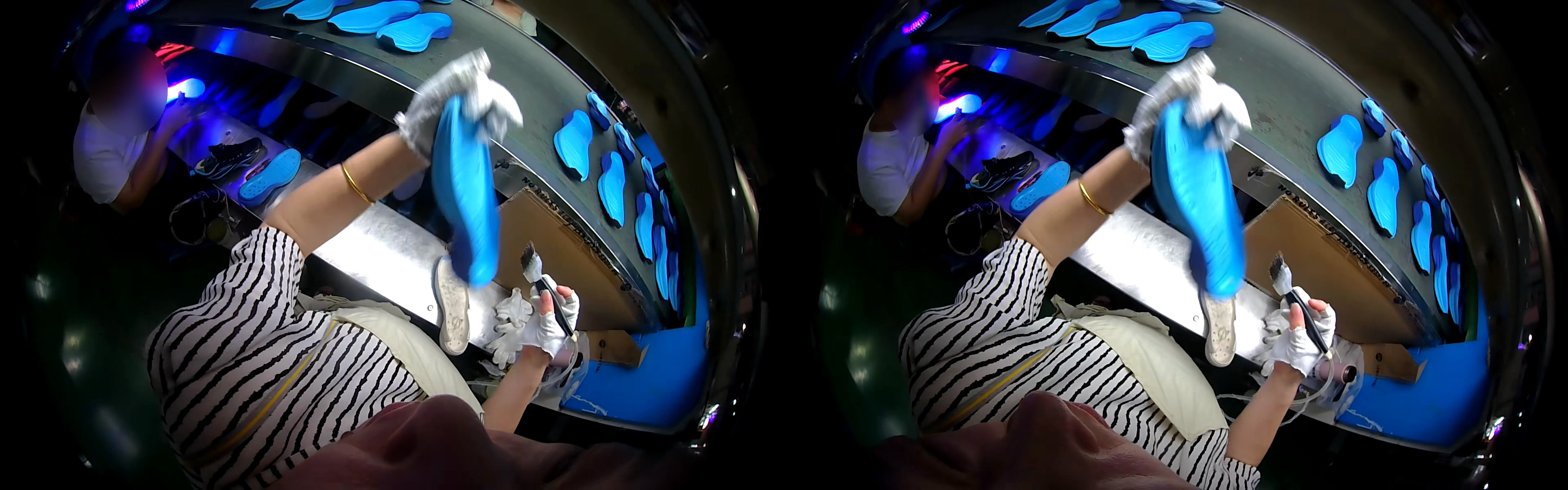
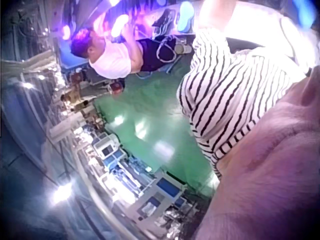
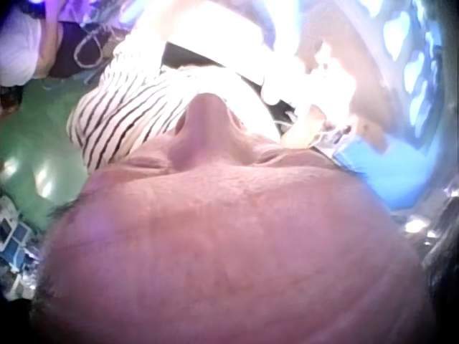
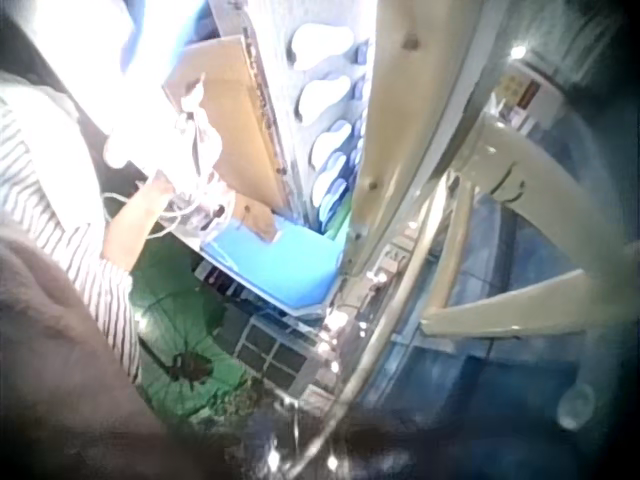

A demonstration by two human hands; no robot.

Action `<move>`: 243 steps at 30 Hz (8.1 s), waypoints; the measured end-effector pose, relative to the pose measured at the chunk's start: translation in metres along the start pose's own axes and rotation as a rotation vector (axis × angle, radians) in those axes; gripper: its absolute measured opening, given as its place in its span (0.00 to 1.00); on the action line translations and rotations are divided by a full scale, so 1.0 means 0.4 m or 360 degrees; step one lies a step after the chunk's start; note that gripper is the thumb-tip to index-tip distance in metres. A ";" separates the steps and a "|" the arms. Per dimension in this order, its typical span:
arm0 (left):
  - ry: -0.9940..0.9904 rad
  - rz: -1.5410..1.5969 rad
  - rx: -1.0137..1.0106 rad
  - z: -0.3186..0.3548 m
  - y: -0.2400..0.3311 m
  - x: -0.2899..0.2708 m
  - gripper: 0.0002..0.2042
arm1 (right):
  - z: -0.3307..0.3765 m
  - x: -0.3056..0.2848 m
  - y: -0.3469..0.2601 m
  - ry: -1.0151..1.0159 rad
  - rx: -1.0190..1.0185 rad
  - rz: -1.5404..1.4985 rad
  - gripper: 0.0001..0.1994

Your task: The person applies a liquid to blue shoe soles using a brush, handling one sole at a time from a conveyor belt and brushing the bottom surface.

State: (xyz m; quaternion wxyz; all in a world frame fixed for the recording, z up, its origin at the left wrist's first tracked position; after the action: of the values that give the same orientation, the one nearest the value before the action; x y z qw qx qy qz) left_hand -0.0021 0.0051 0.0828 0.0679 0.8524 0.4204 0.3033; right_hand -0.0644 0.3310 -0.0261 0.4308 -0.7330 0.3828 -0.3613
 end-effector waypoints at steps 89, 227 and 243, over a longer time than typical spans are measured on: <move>-0.0018 0.0399 -0.0932 0.237 -0.376 0.108 0.62 | 0.121 0.146 0.054 -0.0180 0.0332 -0.0089 0.09; 0.0637 -0.0502 -0.1722 0.339 -0.464 0.042 0.32 | 0.140 0.181 -0.004 -0.0554 -0.0131 0.0611 0.08; 0.0360 -0.0564 -0.2202 0.380 -0.501 0.087 0.30 | 0.105 0.076 -0.005 -0.0787 0.0414 0.1051 0.07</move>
State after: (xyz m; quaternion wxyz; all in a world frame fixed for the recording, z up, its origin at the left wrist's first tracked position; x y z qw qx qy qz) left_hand -0.0340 0.1802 -0.0982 0.5962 0.4967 0.2685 0.5707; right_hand -0.0142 0.3202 -0.0336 0.6909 -0.5753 0.4333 -0.0628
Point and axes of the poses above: each hand's wrist, its own z-axis away from the middle knuckle, its own x-axis out of the palm, y = z × x, the point moved 9 cm from there along -z, towards the middle knuckle, and after that the axes turned 1 degree about z, right-handed, at the moved point
